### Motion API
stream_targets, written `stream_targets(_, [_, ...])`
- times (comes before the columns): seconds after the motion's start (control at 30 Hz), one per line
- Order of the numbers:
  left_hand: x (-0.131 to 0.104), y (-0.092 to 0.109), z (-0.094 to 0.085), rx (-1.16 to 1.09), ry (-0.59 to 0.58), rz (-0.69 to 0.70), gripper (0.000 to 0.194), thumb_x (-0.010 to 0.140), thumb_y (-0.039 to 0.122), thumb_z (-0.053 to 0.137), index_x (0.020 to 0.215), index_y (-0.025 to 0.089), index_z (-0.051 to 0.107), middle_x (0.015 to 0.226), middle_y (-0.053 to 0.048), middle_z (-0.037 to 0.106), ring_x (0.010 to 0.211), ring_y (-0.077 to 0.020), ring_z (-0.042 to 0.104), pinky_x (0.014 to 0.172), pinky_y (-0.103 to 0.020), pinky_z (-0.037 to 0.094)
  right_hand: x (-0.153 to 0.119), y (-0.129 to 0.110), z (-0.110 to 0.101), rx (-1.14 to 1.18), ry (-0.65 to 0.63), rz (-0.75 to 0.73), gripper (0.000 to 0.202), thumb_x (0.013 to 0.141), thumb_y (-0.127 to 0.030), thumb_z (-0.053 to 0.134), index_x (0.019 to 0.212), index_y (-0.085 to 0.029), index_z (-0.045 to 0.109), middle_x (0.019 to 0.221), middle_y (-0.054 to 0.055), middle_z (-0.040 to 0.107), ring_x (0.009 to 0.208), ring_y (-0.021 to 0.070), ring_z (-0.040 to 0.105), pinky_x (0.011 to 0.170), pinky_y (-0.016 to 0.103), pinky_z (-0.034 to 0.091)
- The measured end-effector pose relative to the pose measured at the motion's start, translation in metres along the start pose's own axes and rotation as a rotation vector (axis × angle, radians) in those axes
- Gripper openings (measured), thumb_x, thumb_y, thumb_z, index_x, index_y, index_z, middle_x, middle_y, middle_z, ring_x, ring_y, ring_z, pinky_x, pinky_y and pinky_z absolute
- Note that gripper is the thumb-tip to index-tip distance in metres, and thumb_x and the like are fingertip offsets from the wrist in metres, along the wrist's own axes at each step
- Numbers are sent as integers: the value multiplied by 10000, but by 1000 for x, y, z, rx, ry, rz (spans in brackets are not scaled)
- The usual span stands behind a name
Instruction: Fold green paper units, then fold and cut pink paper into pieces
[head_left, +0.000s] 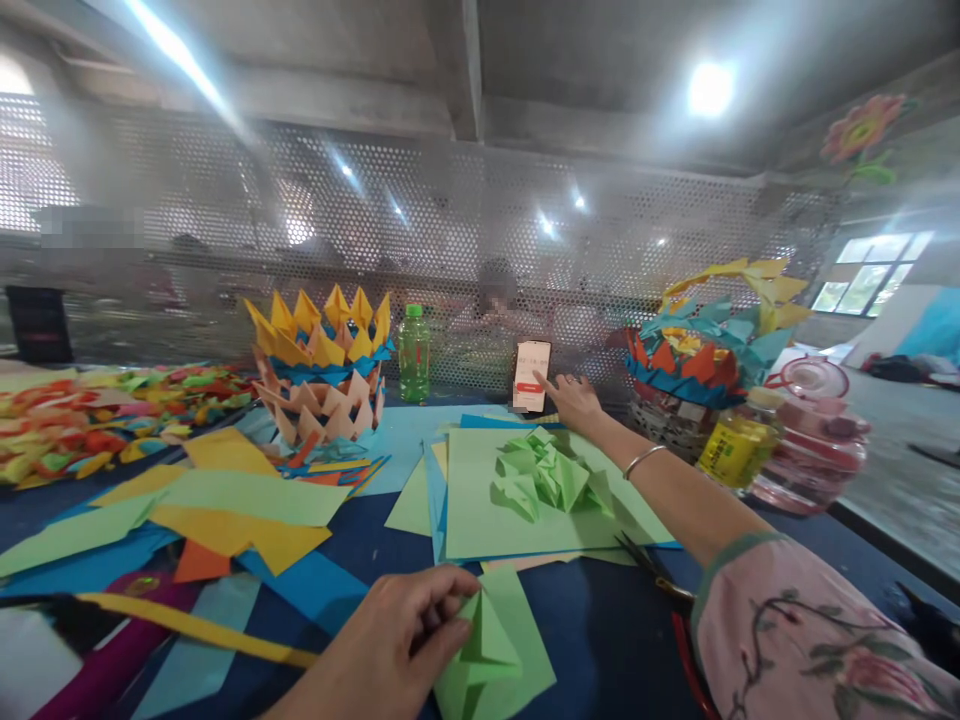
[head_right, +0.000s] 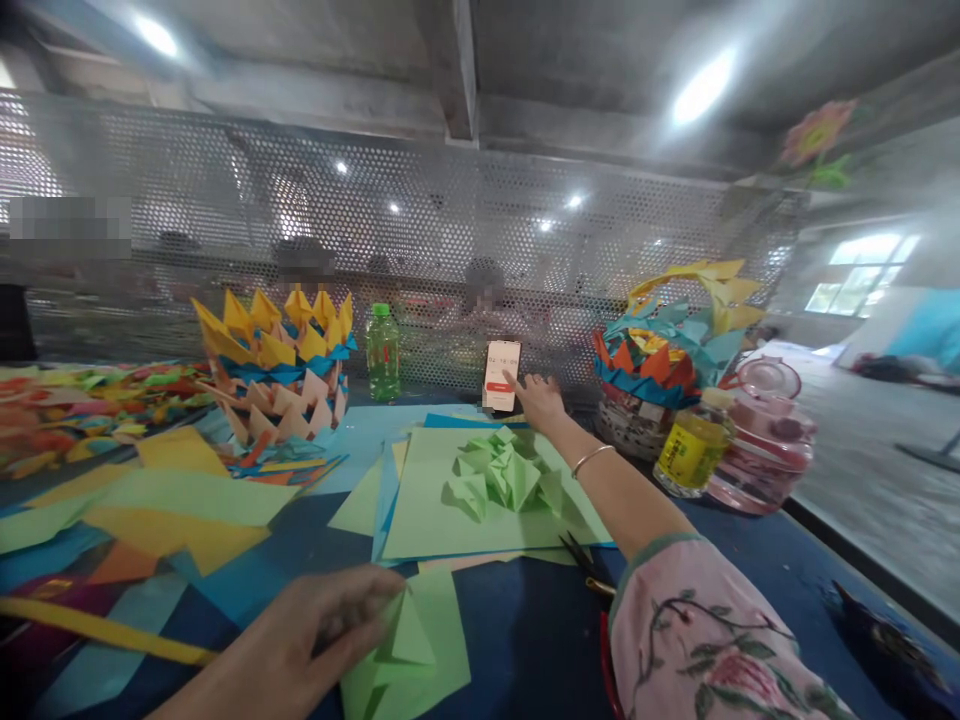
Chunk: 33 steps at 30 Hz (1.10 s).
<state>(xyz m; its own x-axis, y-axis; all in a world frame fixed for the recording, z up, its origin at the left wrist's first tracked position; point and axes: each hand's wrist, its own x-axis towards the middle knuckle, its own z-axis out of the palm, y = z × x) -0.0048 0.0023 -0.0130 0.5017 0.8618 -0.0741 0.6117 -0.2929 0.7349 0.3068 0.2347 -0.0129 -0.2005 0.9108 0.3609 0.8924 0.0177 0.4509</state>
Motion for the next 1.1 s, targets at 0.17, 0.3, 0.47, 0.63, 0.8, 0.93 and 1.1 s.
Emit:
stream_targets(0.17, [1,0,-1,-14,-1,6,271,865,361,461,982,202,647,700,12,558,650,-140,497,581,-218,353,7,3,-9,10,37,93,825,889,-91,392,1500,-214,-149,1205,179,534,1071,272,495,883,397,322])
stream_targets(0.3, [2,-1,-1,-26,-3,16,271,863,352,459,974,194,649,701,5,557,645,-143,495,574,-220,355,3,-1,-14,25,44,85,785,886,-86,371,1514,-212,-83,1194,162,547,1064,259,500,867,378,325])
stream_targets(0.47, [2,-2,0,-18,25,26,288,851,342,469,1013,194,656,713,0,588,606,-139,489,568,-232,352,-18,-2,-24,33,10,59,654,898,-133,368,1511,-174,143,1207,186,545,1075,275,499,852,379,334])
stream_targets(0.63, [1,2,-2,-9,33,47,315,836,335,468,1022,166,658,737,-15,596,613,-144,491,572,-240,350,-41,4,-45,34,-29,-12,599,906,-143,370,1487,-204,238,1221,170,544,1106,273,482,858,363,325])
stream_targets(0.8, [1,0,-3,-23,31,77,323,827,333,467,1010,139,649,709,-11,559,612,-144,474,569,-243,343,-40,3,-48,28,-77,-21,701,889,-126,401,1516,-261,117,1200,149,561,1097,264,502,859,359,336])
stream_targets(0.93, [1,0,-4,-40,31,68,305,829,321,473,1005,148,653,724,-10,567,604,-136,465,567,-241,336,-23,-2,-30,32,-102,12,788,878,-131,441,1518,-280,7,1189,150,570,1085,257,521,861,359,357])
stream_targets(1.1, [1,-1,-3,-53,5,48,280,838,329,475,979,174,662,686,7,561,579,-129,454,548,-236,317,-7,-4,-4,31,-103,58,793,906,-140,413,1509,-248,-90,1177,179,571,1082,273,526,867,385,367])
